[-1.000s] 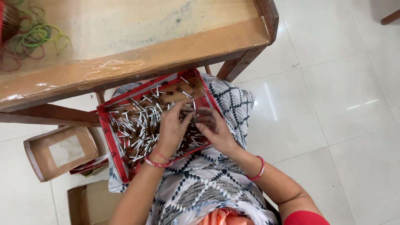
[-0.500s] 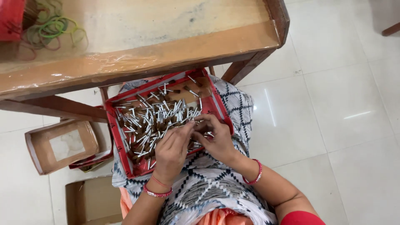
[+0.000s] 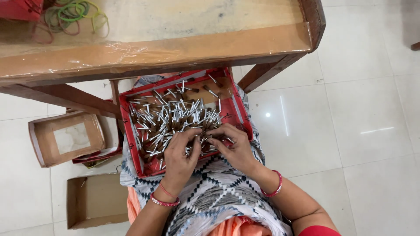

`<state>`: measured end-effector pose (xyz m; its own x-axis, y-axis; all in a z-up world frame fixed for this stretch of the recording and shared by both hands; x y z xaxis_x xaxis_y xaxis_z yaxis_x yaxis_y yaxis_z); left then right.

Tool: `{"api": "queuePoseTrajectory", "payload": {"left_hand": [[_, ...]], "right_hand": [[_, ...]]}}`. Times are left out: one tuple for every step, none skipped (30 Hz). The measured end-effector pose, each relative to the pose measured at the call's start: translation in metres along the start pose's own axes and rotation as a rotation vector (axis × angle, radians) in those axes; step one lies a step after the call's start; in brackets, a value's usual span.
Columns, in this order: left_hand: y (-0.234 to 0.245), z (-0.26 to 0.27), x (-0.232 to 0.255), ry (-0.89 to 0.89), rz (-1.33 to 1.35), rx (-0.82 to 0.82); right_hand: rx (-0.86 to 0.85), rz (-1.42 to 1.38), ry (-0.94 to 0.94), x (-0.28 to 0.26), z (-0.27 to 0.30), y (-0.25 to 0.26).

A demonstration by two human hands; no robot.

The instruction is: Organizing small metallic components into bundles and placing them into round plastic or paper holders.

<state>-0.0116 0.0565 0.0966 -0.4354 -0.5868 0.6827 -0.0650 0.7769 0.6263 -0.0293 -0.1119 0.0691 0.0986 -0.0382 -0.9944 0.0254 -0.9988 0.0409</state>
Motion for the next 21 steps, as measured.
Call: {"api": "queuePoseTrajectory", "payload": {"left_hand": [[0.003, -0.001, 0.001, 0.006, 0.001, -0.002], [0.004, -0.003, 0.000, 0.050, 0.054, -0.020], [0.005, -0.005, -0.001, 0.093, 0.108, -0.037], [0.007, -0.005, 0.001, 0.098, 0.109, -0.036], [0.008, -0.006, 0.002, 0.113, 0.143, -0.059], [0.008, -0.008, 0.004, 0.121, 0.176, -0.082], [0.007, -0.007, 0.004, 0.120, 0.177, -0.082], [0.005, -0.006, 0.005, 0.119, 0.182, -0.088], [0.003, -0.006, 0.005, 0.118, 0.187, -0.095], [0.001, -0.005, 0.004, 0.118, 0.188, -0.094], [0.000, -0.004, 0.005, 0.094, 0.164, -0.091], [0.000, -0.003, 0.005, 0.074, 0.137, -0.085], [0.000, -0.002, 0.005, 0.077, 0.136, -0.081], [-0.001, -0.001, 0.005, 0.056, 0.094, -0.091], [-0.001, -0.001, 0.006, 0.035, 0.051, -0.100], [-0.001, 0.002, 0.005, 0.041, 0.045, -0.095], [-0.004, 0.004, 0.003, 0.048, 0.012, -0.130], [-0.007, 0.006, 0.002, 0.053, -0.019, -0.167], [-0.009, 0.010, 0.001, 0.059, -0.023, -0.162], [-0.011, 0.013, 0.002, 0.039, -0.051, -0.162], [-0.014, 0.017, 0.003, 0.020, -0.079, -0.161]], "right_hand": [[-0.002, 0.000, -0.006, 0.000, 0.000, -0.001], [0.001, 0.038, 0.063, -0.005, 0.000, -0.001], [0.004, 0.077, 0.131, -0.011, 0.001, -0.002], [0.000, 0.078, 0.128, -0.010, 0.002, -0.003], [0.004, 0.091, 0.157, -0.011, 0.003, -0.003], [0.011, 0.104, 0.190, -0.012, 0.003, -0.003], [0.011, 0.105, 0.191, -0.011, 0.004, -0.004], [0.014, 0.132, 0.216, -0.012, 0.004, -0.004], [0.018, 0.158, 0.241, -0.013, 0.004, -0.004], [0.017, 0.159, 0.240, -0.012, 0.005, -0.003], [0.016, 0.212, 0.270, -0.014, 0.005, -0.004], [0.009, 0.264, 0.299, -0.016, 0.006, -0.006], [0.004, 0.263, 0.299, -0.017, 0.007, -0.005], [-0.009, 0.342, 0.324, -0.019, 0.008, -0.007], [-0.022, 0.422, 0.349, -0.021, 0.009, -0.009], [-0.031, 0.416, 0.351, -0.021, 0.009, -0.008], [-0.063, 0.469, 0.361, -0.020, 0.010, -0.010], [-0.093, 0.523, 0.371, -0.020, 0.012, -0.010], [-0.100, 0.519, 0.373, -0.021, 0.012, -0.010], [-0.138, 0.540, 0.370, -0.021, 0.013, -0.011], [-0.175, 0.560, 0.367, -0.021, 0.013, -0.013]]}}
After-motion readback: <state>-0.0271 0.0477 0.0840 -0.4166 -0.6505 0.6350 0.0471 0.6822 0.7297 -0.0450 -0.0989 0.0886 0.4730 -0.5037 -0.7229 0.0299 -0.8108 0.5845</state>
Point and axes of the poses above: each hand's wrist, its own z-axis away from the middle knuckle, its own y-axis out of the back of the hand, x = y × z, the point moved 7 cm from there along -z, towards the middle knuckle, and after that the axes turned 15 degrees about -z, right-handed, at the moved point
